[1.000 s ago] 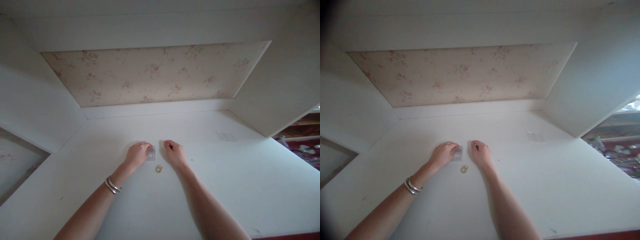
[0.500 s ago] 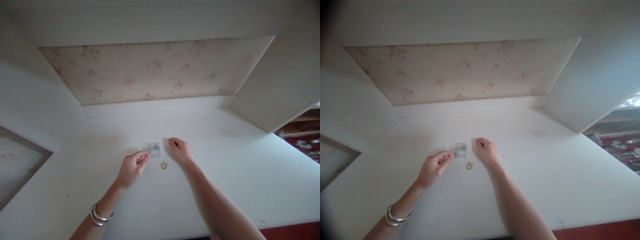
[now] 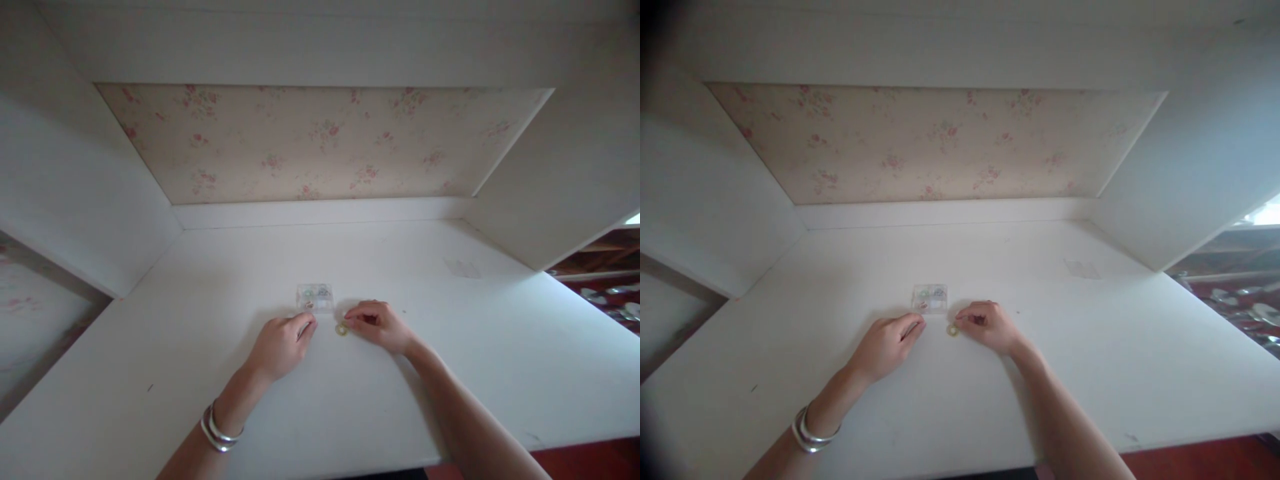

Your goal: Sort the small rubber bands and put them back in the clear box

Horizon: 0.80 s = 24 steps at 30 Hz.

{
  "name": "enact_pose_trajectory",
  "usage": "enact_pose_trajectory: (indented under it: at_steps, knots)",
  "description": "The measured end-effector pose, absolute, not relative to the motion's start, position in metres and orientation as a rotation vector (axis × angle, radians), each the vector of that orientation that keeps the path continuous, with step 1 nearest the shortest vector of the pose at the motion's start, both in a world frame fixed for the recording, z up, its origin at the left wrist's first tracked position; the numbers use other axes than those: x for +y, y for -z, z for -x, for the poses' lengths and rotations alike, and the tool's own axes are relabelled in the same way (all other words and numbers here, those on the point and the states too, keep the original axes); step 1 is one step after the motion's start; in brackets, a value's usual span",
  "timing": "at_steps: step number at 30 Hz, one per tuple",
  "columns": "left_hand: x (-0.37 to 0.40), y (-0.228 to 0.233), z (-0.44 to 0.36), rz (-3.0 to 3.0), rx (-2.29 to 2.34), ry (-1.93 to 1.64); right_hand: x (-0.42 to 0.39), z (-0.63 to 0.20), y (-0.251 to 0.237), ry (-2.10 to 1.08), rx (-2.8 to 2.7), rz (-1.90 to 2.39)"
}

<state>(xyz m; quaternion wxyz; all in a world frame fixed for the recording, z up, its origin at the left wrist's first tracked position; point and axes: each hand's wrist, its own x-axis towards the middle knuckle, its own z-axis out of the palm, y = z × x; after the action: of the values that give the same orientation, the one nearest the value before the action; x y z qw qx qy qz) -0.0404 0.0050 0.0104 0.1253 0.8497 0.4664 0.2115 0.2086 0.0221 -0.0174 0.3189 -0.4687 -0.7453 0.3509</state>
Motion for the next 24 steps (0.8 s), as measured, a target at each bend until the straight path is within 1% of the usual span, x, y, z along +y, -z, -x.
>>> enact_pose_trajectory:
  at_steps: [7, 15, 24]
  knots:
    - [0.008, -0.007, 0.043, -2.47, 1.377, -0.569, 0.025, -0.208, 0.019, -0.985, -1.954, 1.245]
    - [0.006, -0.006, 0.039, -2.517, 1.328, -0.491, 0.025, -0.209, 0.014, -0.963, -1.958, 1.278]
    - [0.006, 0.001, 0.033, -2.517, 1.356, -0.398, 0.025, -0.21, 0.008, -0.72, -2.295, 1.13]
